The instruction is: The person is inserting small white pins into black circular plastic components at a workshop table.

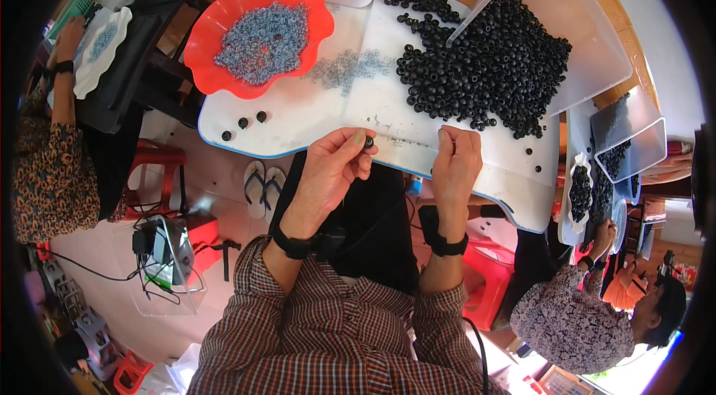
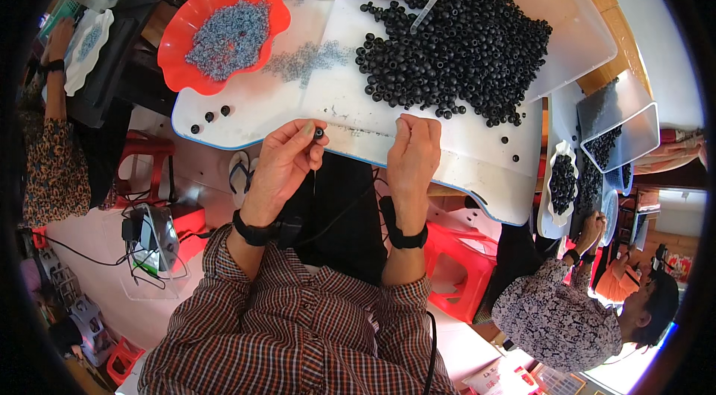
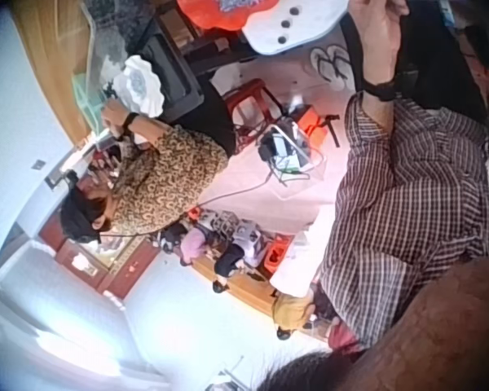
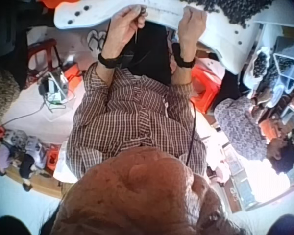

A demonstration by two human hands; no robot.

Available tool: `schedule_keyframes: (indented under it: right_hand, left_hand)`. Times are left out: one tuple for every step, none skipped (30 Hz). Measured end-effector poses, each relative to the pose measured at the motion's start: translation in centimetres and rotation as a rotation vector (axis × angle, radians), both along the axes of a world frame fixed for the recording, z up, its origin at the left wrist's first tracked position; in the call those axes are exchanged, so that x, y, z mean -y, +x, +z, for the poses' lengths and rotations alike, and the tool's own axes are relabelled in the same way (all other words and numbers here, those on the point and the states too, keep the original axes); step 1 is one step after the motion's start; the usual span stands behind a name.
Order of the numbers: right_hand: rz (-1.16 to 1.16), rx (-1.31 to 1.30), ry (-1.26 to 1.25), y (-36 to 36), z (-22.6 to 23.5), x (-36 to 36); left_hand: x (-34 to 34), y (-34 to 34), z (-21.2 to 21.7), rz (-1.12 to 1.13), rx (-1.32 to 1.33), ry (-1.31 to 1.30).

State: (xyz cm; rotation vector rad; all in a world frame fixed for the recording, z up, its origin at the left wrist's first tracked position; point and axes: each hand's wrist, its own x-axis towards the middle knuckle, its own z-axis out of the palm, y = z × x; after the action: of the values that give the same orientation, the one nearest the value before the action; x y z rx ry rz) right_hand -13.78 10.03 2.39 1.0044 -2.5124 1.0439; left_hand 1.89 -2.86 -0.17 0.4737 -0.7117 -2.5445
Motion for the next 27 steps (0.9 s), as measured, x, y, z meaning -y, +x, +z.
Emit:
schedule_keyframes:
  right_hand:
    - [0.041, 0.033, -0.05, 0.4, 0.1, 0.0]
    - [0.044, 0.036, -0.05, 0.9, 0.3, 0.1]
    - [0.051, 0.144, -0.095, 1.5, 0.5, 0.2]
    - [0.053, 0.249, -0.139, 1.9, 0.6, 0.1]
    - [0.053, 0.248, -0.139, 2.2, 0.6, 0.1]
    - [0.073, 0.264, -0.172, 2.5, 0.5, 0.1]
    - [0.095, 0.281, -0.207, 2.8, 0.4, 0.2]
    - [0.098, 0.282, -0.207, 3.0, 0.5, 0.3]
    - [0.1, 0.301, -0.227, 3.2, 0.6, 0.4]
    - [0.101, 0.32, -0.247, 3.4, 0.7, 0.4]
    - [0.103, 0.32, -0.247, 3.5, 0.6, 0.4]
    - [0.101, 0.332, -0.279, 3.5, 0.5, 0.4]
    - [0.101, 0.346, -0.31, 3.6, 0.5, 0.4]
    - [0.103, 0.347, -0.311, 3.7, 0.5, 0.5]
    - [0.095, 0.398, -0.329, 3.8, 0.5, 0.5]
    - [0.085, 0.448, -0.347, 3.8, 0.5, 0.5]
    - [0.086, 0.449, -0.347, 3.9, 0.5, 0.5]
    - [0.098, 0.476, -0.361, 3.9, 0.4, 0.5]
    - [0.109, 0.503, -0.376, 3.9, 0.3, 0.4]
    - [0.108, 0.504, -0.376, 4.0, 0.2, 0.4]
    - [0.111, 0.539, -0.394, 4.0, 0.1, 0.3]
    - [0.116, 0.576, -0.411, 4.1, -0.1, 0.3]
    - [0.118, 0.578, -0.411, 4.2, -0.2, 0.3]
    - [0.129, 0.617, -0.438, 4.3, -0.4, 0.3]
    - [0.138, 0.655, -0.466, 4.4, -0.4, 0.3]
    - [0.139, 0.656, -0.465, 4.5, -0.3, 0.3]
    - [0.144, 0.735, -0.509, 4.7, 0.1, 0.2]
  left_hand:
    - [0.0, 0.1, 0.0, 0.0, 0.0, 0.0]
    - [0.0, 0.1, 0.0, 0.004, 0.003, 0.0]
    - [0.1, 0.2, 0.0, 0.004, 0.011, -0.001]
    - [0.0, 0.1, 0.1, -0.001, 0.015, -0.002]
    - [0.0, 0.1, 0.2, -0.001, 0.015, -0.001]
    - [0.0, 0.1, 0.2, -0.003, 0.011, 0.0]
    - [0.0, 0.1, 0.3, -0.004, 0.009, 0.001]
    - [0.0, 0.2, 0.3, -0.001, 0.01, 0.0]
    - [0.0, 0.2, 0.3, -0.002, 0.011, -0.003]
    - [0.0, 0.1, 0.3, -0.003, 0.011, -0.007]
    - [0.0, 0.1, 0.3, -0.002, 0.011, -0.007]
    - [0.0, 0.1, 0.3, -0.005, 0.007, -0.008]
    - [-0.1, 0.1, 0.3, -0.007, 0.004, -0.008]
    - [-0.1, 0.1, 0.3, -0.005, 0.005, -0.009]
    - [-0.1, 0.2, 0.3, 0.0, 0.008, -0.017]
    - [-0.1, 0.1, 0.2, 0.003, 0.01, -0.024]
    - [-0.1, 0.1, 0.2, 0.004, 0.01, -0.024]
    - [-0.1, 0.1, 0.2, 0.005, 0.006, -0.026]
    - [-0.1, 0.1, 0.1, 0.004, 0.003, -0.028]
    - [-0.1, 0.1, 0.1, 0.004, 0.003, -0.027]
    - [-0.2, 0.0, 0.1, 0.002, 0.001, -0.024]
    - [-0.2, 0.0, 0.1, 0.003, 0.001, -0.022]
    - [-0.1, 0.1, 0.1, 0.005, 0.002, -0.022]
    - [-0.1, 0.1, 0.1, 0.003, 0.005, -0.02]
    - [-0.1, 0.1, 0.1, -0.001, 0.007, -0.017]
    - [-0.1, 0.0, 0.1, 0.0, 0.008, -0.016]
    - [-0.1, 0.0, 0.1, 0.001, 0.012, -0.014]
